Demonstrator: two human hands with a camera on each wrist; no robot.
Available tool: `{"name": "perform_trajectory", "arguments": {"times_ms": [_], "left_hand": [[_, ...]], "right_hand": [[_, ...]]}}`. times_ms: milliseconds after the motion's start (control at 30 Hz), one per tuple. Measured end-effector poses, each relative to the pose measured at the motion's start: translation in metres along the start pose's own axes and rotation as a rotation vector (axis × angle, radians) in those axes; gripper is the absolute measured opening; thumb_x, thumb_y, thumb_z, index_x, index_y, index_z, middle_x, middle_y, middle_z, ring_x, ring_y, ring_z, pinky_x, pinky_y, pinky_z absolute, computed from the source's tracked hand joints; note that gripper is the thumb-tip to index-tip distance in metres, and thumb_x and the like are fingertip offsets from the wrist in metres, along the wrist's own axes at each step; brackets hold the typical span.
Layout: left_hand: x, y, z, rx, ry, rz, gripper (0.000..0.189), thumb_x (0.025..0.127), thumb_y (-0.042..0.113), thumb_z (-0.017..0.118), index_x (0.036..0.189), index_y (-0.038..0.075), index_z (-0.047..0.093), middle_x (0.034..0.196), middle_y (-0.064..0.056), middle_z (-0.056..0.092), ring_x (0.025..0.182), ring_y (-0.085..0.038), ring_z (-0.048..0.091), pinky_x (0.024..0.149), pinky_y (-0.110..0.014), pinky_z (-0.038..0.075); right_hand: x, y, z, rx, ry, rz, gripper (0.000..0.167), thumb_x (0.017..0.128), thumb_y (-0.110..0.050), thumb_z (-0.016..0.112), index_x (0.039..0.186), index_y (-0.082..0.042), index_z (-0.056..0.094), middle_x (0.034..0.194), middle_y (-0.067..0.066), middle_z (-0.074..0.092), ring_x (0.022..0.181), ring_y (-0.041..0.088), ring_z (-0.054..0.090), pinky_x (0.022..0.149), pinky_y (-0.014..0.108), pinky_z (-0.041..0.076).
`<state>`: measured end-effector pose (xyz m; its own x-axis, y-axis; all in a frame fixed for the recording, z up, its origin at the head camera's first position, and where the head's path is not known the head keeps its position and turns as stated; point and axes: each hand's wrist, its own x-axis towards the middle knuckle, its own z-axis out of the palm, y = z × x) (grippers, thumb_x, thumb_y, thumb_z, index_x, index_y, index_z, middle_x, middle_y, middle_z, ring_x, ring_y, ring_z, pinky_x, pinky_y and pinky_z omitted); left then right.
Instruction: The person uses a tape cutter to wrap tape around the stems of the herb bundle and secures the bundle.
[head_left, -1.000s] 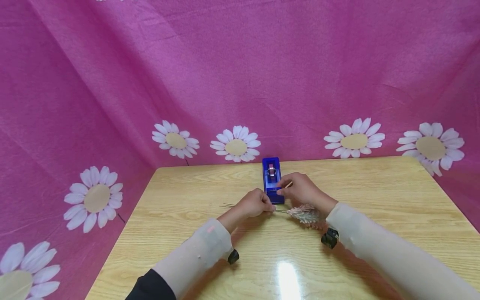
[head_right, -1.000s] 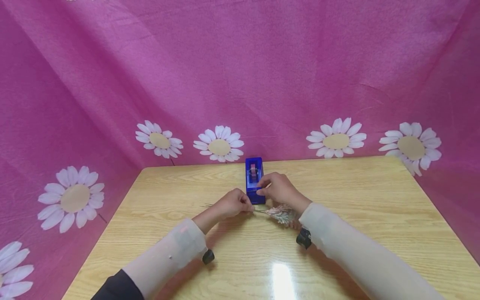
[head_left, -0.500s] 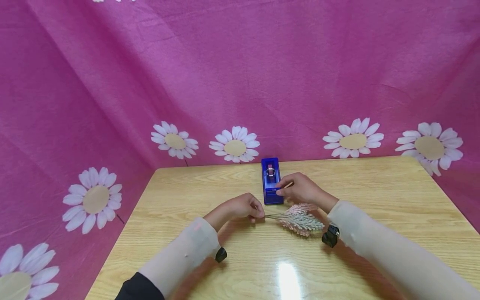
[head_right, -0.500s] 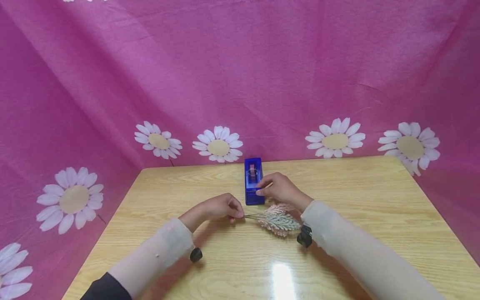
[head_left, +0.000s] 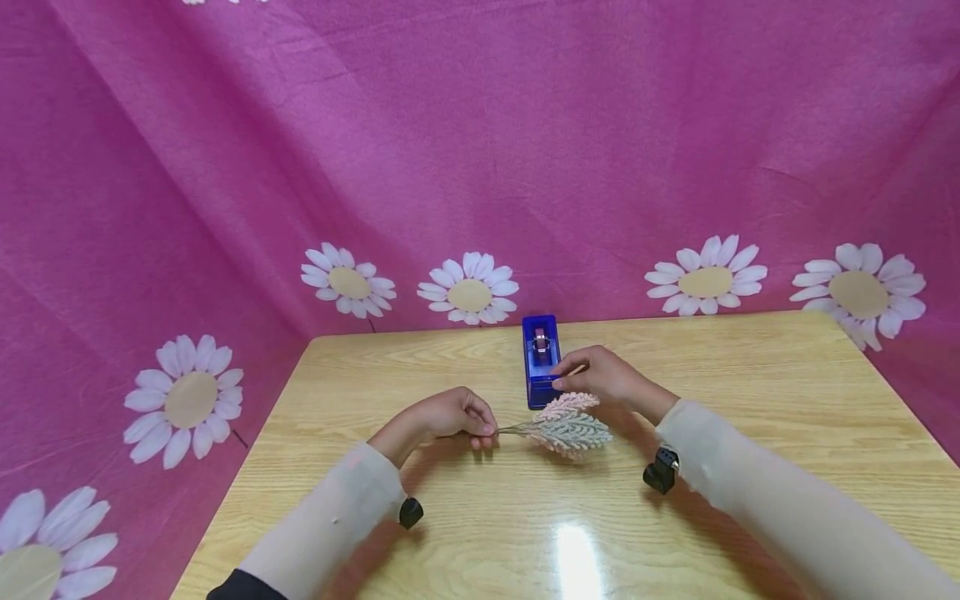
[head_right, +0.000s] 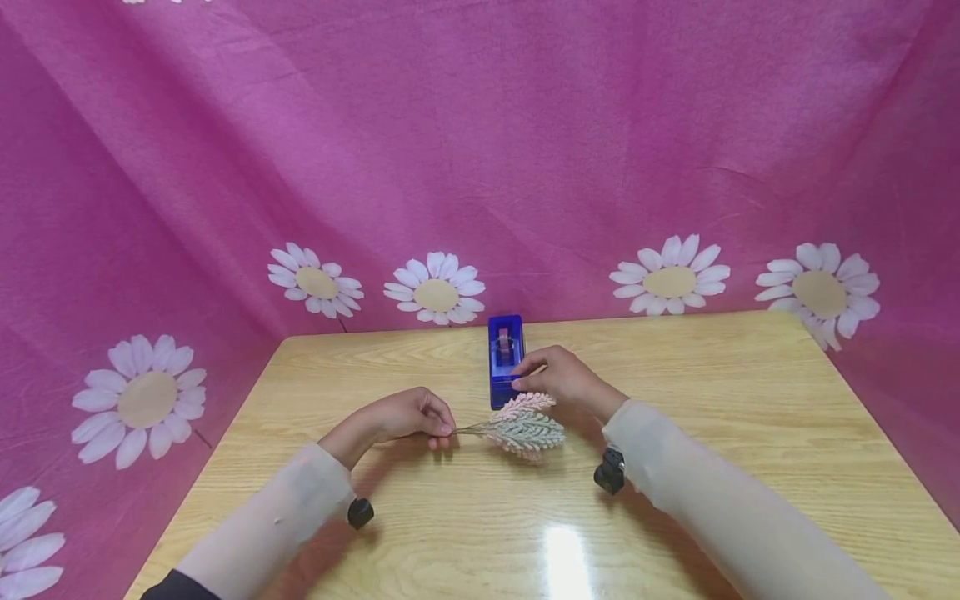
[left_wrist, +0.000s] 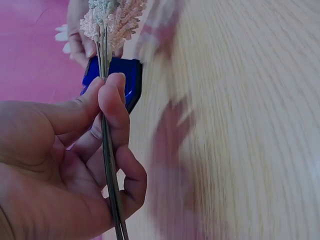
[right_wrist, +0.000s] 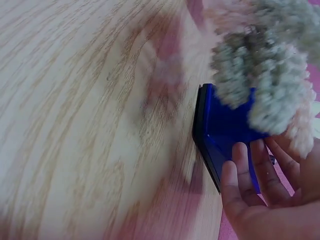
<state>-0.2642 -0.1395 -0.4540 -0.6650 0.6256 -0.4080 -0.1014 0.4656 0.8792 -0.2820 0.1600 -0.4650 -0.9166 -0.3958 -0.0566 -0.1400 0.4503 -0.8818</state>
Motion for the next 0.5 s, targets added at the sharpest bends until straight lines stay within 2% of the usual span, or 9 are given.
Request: {"name": "perform_trajectory", "arguments": {"times_ms": [133, 267, 333, 500], "left_hand": [[-0.011, -0.003, -0.008, -0.036, 0.018, 0.016, 0.015, 0.099, -0.006, 0.062, 0.104, -0.018, 0.069, 0.084, -0.018, 0.076, 0.066, -0.012, 0.067, 0.073, -0.031, 0.059], [-0.02, -0.005, -0.016, -0.075, 0.042, 0.017, 0.013, 0.099, -0.005, 0.062, 0.103, -0.015, 0.07, 0.087, -0.019, 0.076, 0.069, -0.013, 0.069, 0.077, -0.033, 0.06], [-0.023, -0.007, -0.02, -0.091, 0.054, 0.027, 0.012, 0.099, -0.006, 0.061, 0.102, -0.014, 0.07, 0.087, -0.018, 0.076, 0.07, -0.015, 0.069, 0.078, -0.033, 0.059], [-0.028, -0.011, -0.028, -0.126, 0.104, 0.01, 0.017, 0.102, -0.003, 0.058, 0.106, -0.017, 0.067, 0.087, -0.016, 0.076, 0.071, -0.014, 0.07, 0.068, -0.029, 0.055]], "right_hand": [[0.001, 0.001, 0.0, -0.058, 0.018, -0.048, 0.018, 0.095, -0.004, 0.072, 0.11, 0.002, 0.077, 0.122, 0.02, 0.07, 0.106, 0.028, 0.065, 0.088, 0.037, 0.055], [0.001, 0.0, 0.0, -0.068, 0.024, -0.068, 0.016, 0.092, 0.001, 0.069, 0.106, 0.005, 0.076, 0.11, 0.019, 0.074, 0.096, 0.026, 0.067, 0.081, 0.036, 0.056], [0.001, 0.0, 0.001, -0.065, 0.027, -0.061, 0.015, 0.092, 0.001, 0.069, 0.105, 0.004, 0.076, 0.11, 0.019, 0.074, 0.095, 0.024, 0.066, 0.078, 0.034, 0.055], [0.0, 0.001, 0.001, -0.057, 0.026, -0.043, 0.018, 0.093, -0.001, 0.069, 0.108, 0.005, 0.075, 0.111, 0.018, 0.072, 0.097, 0.023, 0.065, 0.079, 0.033, 0.053]]}}
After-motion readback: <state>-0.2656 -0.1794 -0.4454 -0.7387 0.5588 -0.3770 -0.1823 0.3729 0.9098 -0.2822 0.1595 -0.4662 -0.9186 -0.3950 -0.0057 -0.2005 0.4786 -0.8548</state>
